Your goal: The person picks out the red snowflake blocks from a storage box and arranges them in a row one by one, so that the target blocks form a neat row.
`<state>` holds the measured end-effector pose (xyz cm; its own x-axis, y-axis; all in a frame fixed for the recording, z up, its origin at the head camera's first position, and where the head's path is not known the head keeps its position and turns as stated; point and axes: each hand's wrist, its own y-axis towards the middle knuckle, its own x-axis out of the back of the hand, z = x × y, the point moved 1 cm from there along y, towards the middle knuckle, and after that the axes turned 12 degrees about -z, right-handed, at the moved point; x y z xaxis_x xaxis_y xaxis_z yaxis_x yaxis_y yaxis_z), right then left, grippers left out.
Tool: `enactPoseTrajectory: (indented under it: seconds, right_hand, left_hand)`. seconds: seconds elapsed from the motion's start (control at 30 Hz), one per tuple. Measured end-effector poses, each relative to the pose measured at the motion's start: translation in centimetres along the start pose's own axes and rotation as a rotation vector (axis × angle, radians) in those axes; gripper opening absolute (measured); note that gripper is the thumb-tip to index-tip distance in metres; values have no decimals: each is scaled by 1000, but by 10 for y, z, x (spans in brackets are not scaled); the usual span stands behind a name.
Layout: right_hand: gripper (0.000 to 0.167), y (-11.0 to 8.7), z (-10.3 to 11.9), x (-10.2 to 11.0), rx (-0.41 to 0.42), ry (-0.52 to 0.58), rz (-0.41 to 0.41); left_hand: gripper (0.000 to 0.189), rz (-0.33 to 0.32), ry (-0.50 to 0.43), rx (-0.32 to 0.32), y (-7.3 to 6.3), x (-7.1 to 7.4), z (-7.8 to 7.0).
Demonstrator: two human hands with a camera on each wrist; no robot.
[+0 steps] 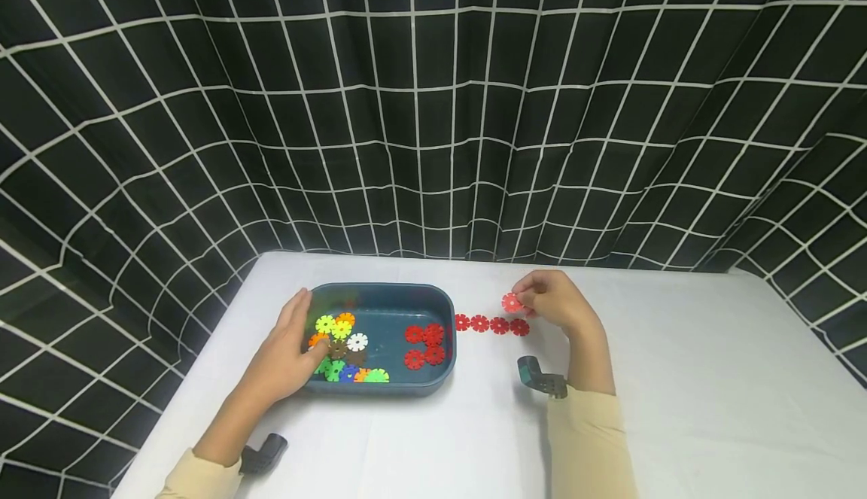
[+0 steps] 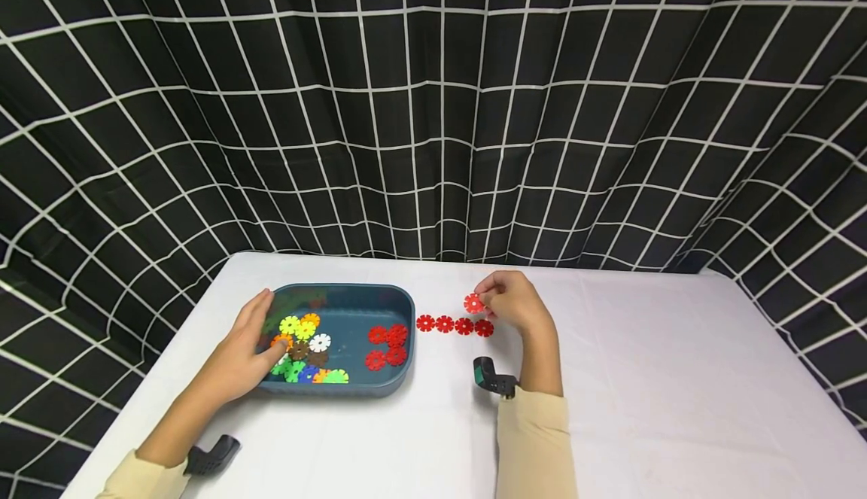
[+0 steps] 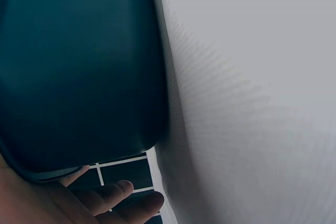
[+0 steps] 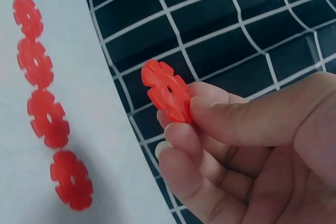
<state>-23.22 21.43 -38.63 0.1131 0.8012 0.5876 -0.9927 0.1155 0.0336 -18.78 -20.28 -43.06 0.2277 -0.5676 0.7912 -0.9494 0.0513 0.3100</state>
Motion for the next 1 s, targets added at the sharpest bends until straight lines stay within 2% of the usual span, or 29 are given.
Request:
enactPoseTrajectory:
  seconds: [0.63,0.9,1.0]
  right_hand:
    - [14,-3,-24,18,-97,-132,-10]
    - [14,-4,-38,19,-201,-216,-23]
    - [14,-3,-43,18,-215,-220,-22]
  left_hand:
    - [83,3,-2,-9,0,-1,1]
    - [83,-2,-3,-10,0,-1,1]
    - [82,-3,-4,-10,0,-1,1]
